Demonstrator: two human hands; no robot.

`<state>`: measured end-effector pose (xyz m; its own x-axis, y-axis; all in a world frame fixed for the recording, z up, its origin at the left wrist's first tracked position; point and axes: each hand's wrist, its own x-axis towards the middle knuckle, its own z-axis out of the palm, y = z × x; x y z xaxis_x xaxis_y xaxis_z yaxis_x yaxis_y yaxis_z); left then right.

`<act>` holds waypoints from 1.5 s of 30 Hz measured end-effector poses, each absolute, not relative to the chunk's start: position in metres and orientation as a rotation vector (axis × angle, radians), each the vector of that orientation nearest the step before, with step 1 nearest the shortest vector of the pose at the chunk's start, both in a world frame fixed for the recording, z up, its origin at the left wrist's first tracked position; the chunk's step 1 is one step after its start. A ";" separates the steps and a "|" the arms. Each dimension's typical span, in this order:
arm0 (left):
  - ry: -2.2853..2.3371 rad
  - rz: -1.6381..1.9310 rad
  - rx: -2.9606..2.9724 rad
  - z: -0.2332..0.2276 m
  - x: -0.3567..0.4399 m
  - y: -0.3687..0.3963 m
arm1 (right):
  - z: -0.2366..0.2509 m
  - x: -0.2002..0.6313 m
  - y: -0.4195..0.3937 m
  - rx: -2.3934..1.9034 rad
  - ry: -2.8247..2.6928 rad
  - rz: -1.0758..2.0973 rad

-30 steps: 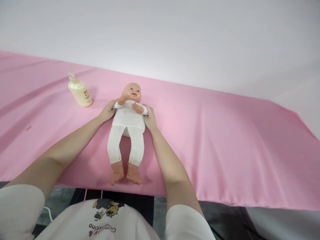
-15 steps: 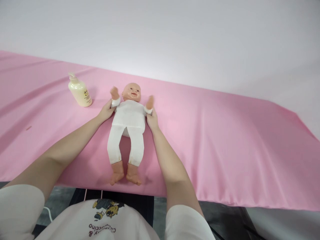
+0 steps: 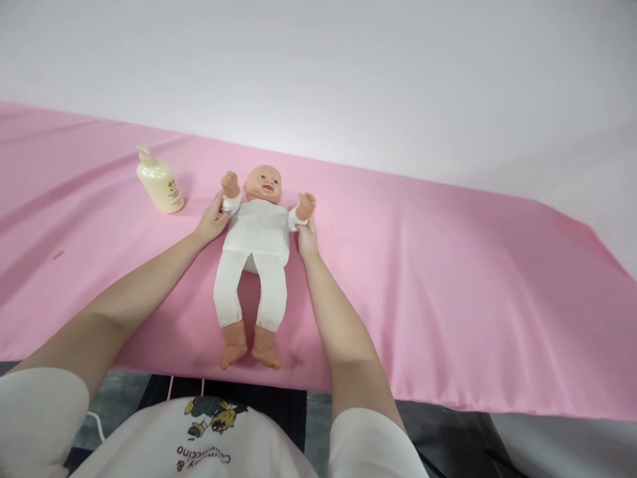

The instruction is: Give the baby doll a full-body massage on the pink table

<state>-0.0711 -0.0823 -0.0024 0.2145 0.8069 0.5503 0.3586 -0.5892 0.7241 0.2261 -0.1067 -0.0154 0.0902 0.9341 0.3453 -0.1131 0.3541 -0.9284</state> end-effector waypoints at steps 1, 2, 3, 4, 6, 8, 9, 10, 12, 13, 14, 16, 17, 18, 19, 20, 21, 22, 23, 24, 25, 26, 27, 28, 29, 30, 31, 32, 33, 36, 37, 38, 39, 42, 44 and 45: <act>1.102 1.368 2.006 -0.004 -0.071 -0.081 | -0.016 0.226 -0.108 -0.915 -1.202 0.933; 1.121 1.391 1.967 -0.005 -0.071 -0.080 | -0.017 0.227 -0.109 -0.953 -1.205 0.894; 1.134 1.415 1.938 -0.006 -0.072 -0.079 | -0.017 0.227 -0.110 -0.999 -1.223 0.840; 1.142 1.435 1.919 -0.006 -0.072 -0.077 | -0.016 0.227 -0.112 -1.046 -1.252 0.782; 1.157 1.455 1.917 -0.005 -0.072 -0.076 | -0.014 0.227 -0.116 -1.133 -1.337 0.687; 1.161 1.451 1.952 -0.002 -0.071 -0.078 | -0.011 0.225 -0.120 -1.189 -1.421 0.634; 1.155 1.448 1.973 -0.001 -0.070 -0.079 | -0.009 0.224 -0.121 -1.203 -1.455 0.612; 1.150 1.448 1.988 0.001 -0.069 -0.080 | -0.008 0.223 -0.122 -1.205 -1.484 0.587; 1.145 1.445 1.984 0.003 -0.068 -0.082 | -0.006 0.222 -0.123 -1.191 -1.516 0.534; 1.153 1.439 1.966 0.003 -0.068 -0.083 | -0.005 0.223 -0.124 -1.185 -1.520 0.513; 1.167 1.433 1.946 0.003 -0.068 -0.083 | -0.004 0.223 -0.124 -1.181 -1.519 0.497; 1.204 1.429 1.935 0.003 -0.068 -0.083 | -0.003 0.224 -0.127 -1.174 -1.512 0.470; 1.222 1.433 1.947 0.003 -0.069 -0.083 | -0.002 0.224 -0.128 -1.168 -1.511 0.458; 1.237 1.441 1.969 0.003 -0.069 -0.083 | -0.001 0.224 -0.129 -1.161 -1.512 0.448; 1.244 1.448 1.991 0.002 -0.069 -0.083 | 0.000 0.224 -0.131 -1.153 -1.512 0.440; 1.248 1.452 2.008 0.002 -0.069 -0.083 | 0.001 0.224 -0.132 -1.149 -1.513 0.433; 1.253 1.454 2.015 0.002 -0.069 -0.083 | 0.002 0.223 -0.133 -1.150 -1.516 0.429; 1.260 1.458 2.010 0.002 -0.070 -0.082 | 0.003 0.223 -0.133 -1.155 -1.520 0.425; 1.272 1.465 1.996 0.001 -0.070 -0.082 | 0.003 0.222 -0.133 -1.163 -1.523 0.423; 1.284 1.476 1.978 0.001 -0.070 -0.082 | 0.004 0.222 -0.132 -1.171 -1.528 0.421; 1.295 1.490 1.960 0.001 -0.070 -0.082 | 0.004 0.221 -0.132 -1.178 -1.532 0.417; 1.300 1.505 1.945 0.002 -0.070 -0.082 | 0.004 0.221 -0.132 -1.183 -1.537 0.411; 1.300 1.517 1.937 0.002 -0.070 -0.083 | 0.004 0.220 -0.132 -1.186 -1.542 0.402; 1.296 1.525 1.937 0.003 -0.070 -0.084 | 0.005 0.220 -0.132 -1.186 -1.549 0.389; 1.295 1.530 1.942 0.004 -0.070 -0.085 | 0.005 0.219 -0.133 -1.187 -1.556 0.373; 1.297 1.531 1.948 0.004 -0.070 -0.086 | 0.006 0.219 -0.133 -1.190 -1.560 0.358; 1.300 1.529 1.955 0.005 -0.070 -0.086 | 0.006 0.219 -0.134 -1.197 -1.559 0.346; 1.304 1.525 1.958 0.005 -0.070 -0.087 | 0.007 0.219 -0.134 -1.206 -1.552 0.340; 1.307 1.522 1.958 0.005 -0.070 -0.086 | 0.006 0.219 -0.134 -1.217 -1.537 0.338; 1.306 1.519 1.938 0.002 -0.072 -0.083 | 0.003 0.222 -0.131 -1.247 -1.490 0.369; 1.304 1.517 1.931 0.000 -0.073 -0.081 | 0.000 0.224 -0.129 -1.256 -1.487 0.389; 1.306 1.508 1.925 -0.002 -0.074 -0.079 | -0.002 0.225 -0.126 -1.265 -1.489 0.411; 1.317 1.489 1.918 -0.004 -0.075 -0.077 | -0.005 0.226 -0.123 -1.273 -1.490 0.431; 1.401 1.381 1.886 -0.009 -0.077 -0.072 | -0.013 0.229 -0.116 -1.314 -1.481 0.466; 1.425 1.336 1.866 -0.012 -0.078 -0.070 | -0.017 0.231 -0.113 -1.349 -1.470 0.485; 1.414 1.337 1.860 -0.012 -0.078 -0.070 | -0.019 0.231 -0.112 -1.358 -1.462 0.506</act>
